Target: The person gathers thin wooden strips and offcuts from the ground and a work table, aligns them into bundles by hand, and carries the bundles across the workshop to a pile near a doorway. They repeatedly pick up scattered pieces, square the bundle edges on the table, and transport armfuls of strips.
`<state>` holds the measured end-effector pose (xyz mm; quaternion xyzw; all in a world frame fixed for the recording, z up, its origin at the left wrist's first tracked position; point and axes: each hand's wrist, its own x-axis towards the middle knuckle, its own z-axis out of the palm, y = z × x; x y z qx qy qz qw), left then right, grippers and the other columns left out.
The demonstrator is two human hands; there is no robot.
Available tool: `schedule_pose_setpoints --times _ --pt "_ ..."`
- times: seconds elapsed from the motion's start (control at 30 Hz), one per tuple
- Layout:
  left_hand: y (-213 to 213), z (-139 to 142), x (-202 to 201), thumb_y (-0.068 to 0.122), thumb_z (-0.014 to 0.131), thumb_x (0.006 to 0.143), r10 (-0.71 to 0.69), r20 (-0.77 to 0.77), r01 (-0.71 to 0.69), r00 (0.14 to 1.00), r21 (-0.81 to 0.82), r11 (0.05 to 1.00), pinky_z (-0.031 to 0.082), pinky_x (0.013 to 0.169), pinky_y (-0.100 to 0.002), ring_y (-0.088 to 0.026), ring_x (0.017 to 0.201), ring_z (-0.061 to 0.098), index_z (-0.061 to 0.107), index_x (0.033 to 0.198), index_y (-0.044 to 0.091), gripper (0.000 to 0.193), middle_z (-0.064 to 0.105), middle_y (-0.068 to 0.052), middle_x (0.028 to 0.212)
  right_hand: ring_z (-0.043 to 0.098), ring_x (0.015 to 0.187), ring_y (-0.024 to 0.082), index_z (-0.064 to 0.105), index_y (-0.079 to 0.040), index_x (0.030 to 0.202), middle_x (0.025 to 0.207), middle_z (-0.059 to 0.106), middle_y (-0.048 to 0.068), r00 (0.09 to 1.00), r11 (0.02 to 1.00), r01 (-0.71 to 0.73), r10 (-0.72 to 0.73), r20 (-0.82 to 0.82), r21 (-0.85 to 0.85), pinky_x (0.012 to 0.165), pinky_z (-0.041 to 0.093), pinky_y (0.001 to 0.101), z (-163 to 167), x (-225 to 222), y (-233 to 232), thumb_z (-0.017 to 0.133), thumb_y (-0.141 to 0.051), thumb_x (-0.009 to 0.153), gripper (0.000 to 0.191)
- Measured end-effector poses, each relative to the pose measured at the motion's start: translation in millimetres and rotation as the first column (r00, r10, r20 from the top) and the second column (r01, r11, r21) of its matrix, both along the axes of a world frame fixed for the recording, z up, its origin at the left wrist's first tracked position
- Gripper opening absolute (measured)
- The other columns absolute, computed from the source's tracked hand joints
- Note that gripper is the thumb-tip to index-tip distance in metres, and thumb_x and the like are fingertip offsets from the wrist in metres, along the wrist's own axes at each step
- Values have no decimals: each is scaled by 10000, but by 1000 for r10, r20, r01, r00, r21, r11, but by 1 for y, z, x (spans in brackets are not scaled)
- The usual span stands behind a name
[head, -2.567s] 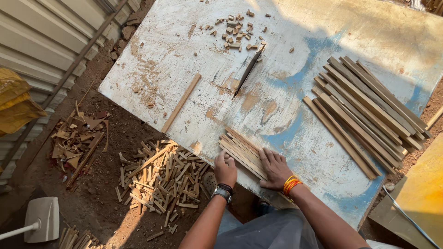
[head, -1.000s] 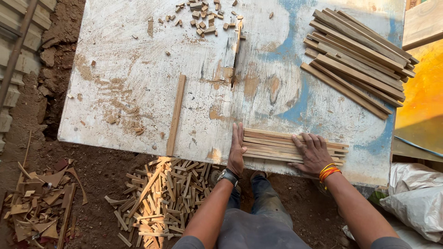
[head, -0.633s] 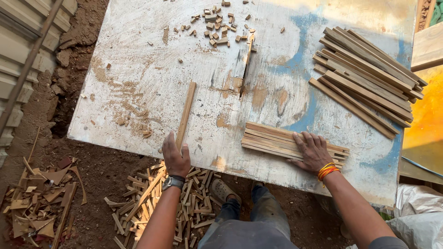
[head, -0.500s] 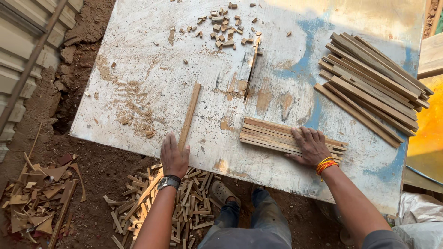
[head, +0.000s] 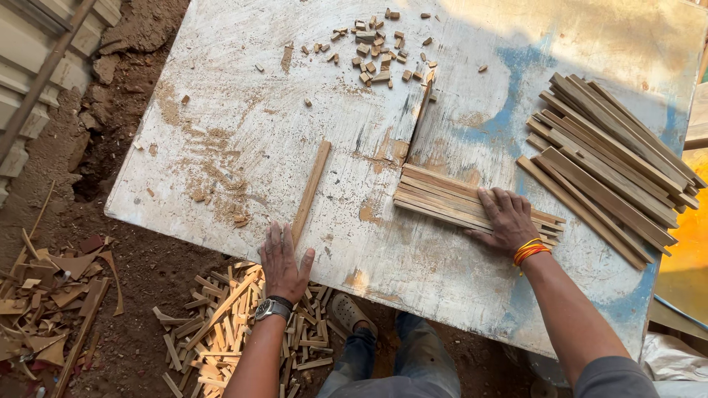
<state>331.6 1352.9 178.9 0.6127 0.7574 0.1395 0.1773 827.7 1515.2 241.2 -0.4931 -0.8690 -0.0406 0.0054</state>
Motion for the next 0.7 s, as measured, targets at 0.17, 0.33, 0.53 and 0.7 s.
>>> schedule_pose_setpoints --times 0.17,0.33,0.53,0.7 --pt "-1 3 0 680 364 965 6 28 -6 1000 24 1000 10 1264 -498 -304 1583 18 85 1639 136 909 36 -146 1714 464 1276 332 443 -130 1520 1388 484 165 1000 999 -28 28 -8 16 1106 352 476 3 1 6 636 -773 721 1044" --pt "-1 8 1 677 380 955 -7 16 6 1000 43 999 16 1263 -506 -304 1582 30 85 1638 130 924 39 -148 1712 468 1252 327 443 -132 1527 1384 480 167 999 999 -33 33 12 2 1082 356 471 2 3 15 635 -779 718 1053" --pt "-1 12 1 680 387 952 -8 42 5 999 57 998 14 1259 -511 -313 1582 22 86 1636 121 934 38 -163 1710 467 1245 312 451 -168 1537 1402 482 138 1000 1000 -21 21 20 -6 1066 364 459 4 7 26 640 -773 692 1056" --pt "-1 10 1 698 390 927 4 49 -7 999 48 999 -2 1263 -502 -297 1581 16 83 1632 122 960 34 -153 1711 478 1186 308 471 -154 1513 1357 499 136 1000 1000 -10 10 9 7 1036 371 457 3 5 32 664 -800 670 1079"
